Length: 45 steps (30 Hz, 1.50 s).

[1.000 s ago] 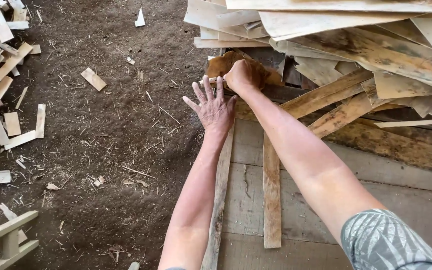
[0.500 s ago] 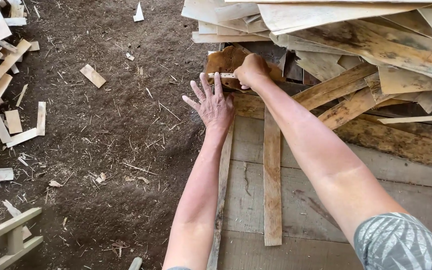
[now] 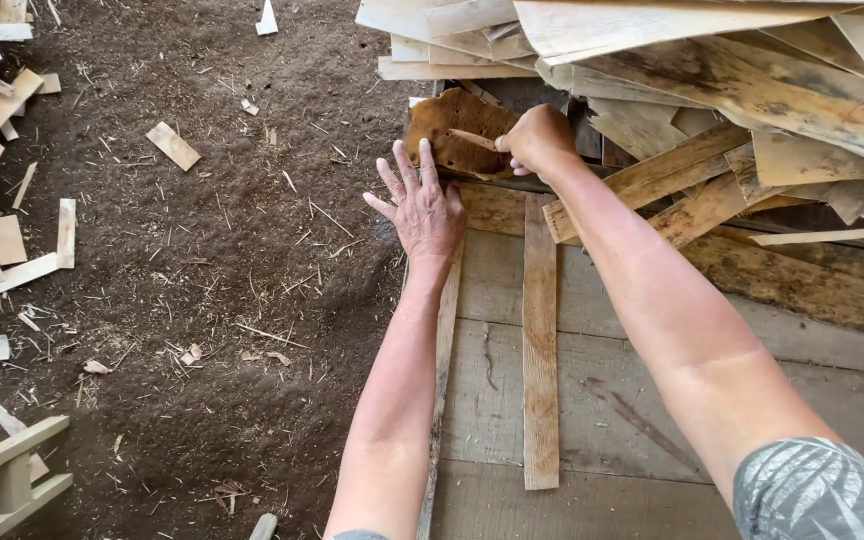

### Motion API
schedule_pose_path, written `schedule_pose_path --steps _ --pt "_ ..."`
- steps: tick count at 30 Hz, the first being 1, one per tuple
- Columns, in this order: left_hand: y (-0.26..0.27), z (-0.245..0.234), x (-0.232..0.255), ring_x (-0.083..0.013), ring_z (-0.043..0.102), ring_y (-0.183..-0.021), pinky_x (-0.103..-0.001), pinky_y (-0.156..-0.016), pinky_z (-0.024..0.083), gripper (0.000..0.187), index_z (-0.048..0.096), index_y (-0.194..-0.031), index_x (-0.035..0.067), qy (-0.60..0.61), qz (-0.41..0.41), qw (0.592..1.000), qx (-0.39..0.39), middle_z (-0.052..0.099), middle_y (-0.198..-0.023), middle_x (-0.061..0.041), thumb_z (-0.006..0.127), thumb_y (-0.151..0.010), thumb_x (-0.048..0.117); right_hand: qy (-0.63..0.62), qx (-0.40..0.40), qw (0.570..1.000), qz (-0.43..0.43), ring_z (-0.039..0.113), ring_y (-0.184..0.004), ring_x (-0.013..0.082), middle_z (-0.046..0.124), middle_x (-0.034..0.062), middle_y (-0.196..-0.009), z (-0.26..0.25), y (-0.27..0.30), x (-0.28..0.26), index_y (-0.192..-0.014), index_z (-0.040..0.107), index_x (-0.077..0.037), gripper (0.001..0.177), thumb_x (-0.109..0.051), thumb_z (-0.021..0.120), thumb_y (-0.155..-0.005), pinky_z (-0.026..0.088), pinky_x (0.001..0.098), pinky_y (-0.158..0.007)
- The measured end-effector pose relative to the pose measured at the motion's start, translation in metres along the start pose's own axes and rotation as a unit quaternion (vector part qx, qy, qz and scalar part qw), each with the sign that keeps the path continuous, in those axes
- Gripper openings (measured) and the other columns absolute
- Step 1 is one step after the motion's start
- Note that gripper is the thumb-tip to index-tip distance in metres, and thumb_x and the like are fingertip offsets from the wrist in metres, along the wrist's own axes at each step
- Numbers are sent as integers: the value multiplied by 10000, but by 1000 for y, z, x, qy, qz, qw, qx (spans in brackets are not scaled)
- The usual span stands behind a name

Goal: Cutting thin wood strips from a roll and fitting them into gaps in a wooden frame using a utility knife

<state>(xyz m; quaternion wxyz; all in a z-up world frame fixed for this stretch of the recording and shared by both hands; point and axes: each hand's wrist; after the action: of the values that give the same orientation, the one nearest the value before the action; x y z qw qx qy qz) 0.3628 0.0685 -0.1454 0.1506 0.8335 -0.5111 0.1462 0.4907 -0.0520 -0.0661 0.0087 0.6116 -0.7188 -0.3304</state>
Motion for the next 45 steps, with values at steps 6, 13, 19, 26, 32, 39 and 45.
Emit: schedule_pose_path --steps 6,13,19,26,32,39,45 --pt "1 22 -13 -407 82 -1617 -762 -1203 160 942 39 -1658 109 153 -42 979 125 22 -1741 -178 619 -957 352 -249 -135 959 -13 573 -543 59 664 28 -761 -14 25 -48 -1032 698 -6 75 -74 669 -1040 464 118 -430" --pt "-6 32 -16 -423 41 -1607 -781 -1183 150 824 186 -1627 154 169 -65 972 147 18 -1729 -183 533 -880 118 132 -76 984 -90 568 -807 217 699 79 -917 69 -7 -98 -995 787 -110 122 -172 738 -902 431 335 -702" --pt "-10 29 -15 -447 127 -1570 -826 -1096 226 648 486 -1517 181 141 -77 983 87 184 -1700 -151 573 -876 184 207 -1 967 -145 691 -975 319 738 160 -1001 90 -19 -94 -999 767 -93 152 -156 766 -860 523 453 -889" --pt "-15 15 -11 -475 104 -1554 -828 -1079 236 740 372 -1577 299 112 -77 991 17 156 -1712 -109 578 -869 226 158 29 976 -151 659 -979 323 715 157 -1001 93 -22 -85 -960 743 -81 197 -21 555 -964 493 463 -903" --pt "-17 30 -15 -433 85 -1580 -779 -1154 229 699 384 -1563 368 92 -89 992 -4 105 -1740 -47 561 -888 329 195 71 964 -164 739 -1029 405 783 172 -1018 113 -52 -73 -1009 790 -41 237 -124 638 -847 594 479 -880" --pt "-15 25 -15 -434 106 -1571 -779 -1138 264 661 399 -1543 381 77 -76 994 3 147 -1724 -49 582 -911 314 171 85 966 -173 728 -1026 443 758 210 -1044 112 -48 -71 -1030 773 -3 257 -151 697 -834 584 531 -897" --pt "-15 40 -23 -419 140 -1548 -730 -1137 329 617 461 -1553 285 12 -43 999 3 144 -1716 -93 646 -964 285 169 151 961 -160 774 -942 349 791 126 -948 112 -25 -73 -964 802 -44 205 -90 648 -837 629 415 -829"
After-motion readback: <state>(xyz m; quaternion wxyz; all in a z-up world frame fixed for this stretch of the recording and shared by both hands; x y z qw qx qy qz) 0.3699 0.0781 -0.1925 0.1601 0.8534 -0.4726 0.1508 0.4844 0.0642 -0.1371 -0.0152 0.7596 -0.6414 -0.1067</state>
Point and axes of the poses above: each hand's wrist, its own y-axis away from the middle knuckle, its own z-axis out of the palm, x = y × z
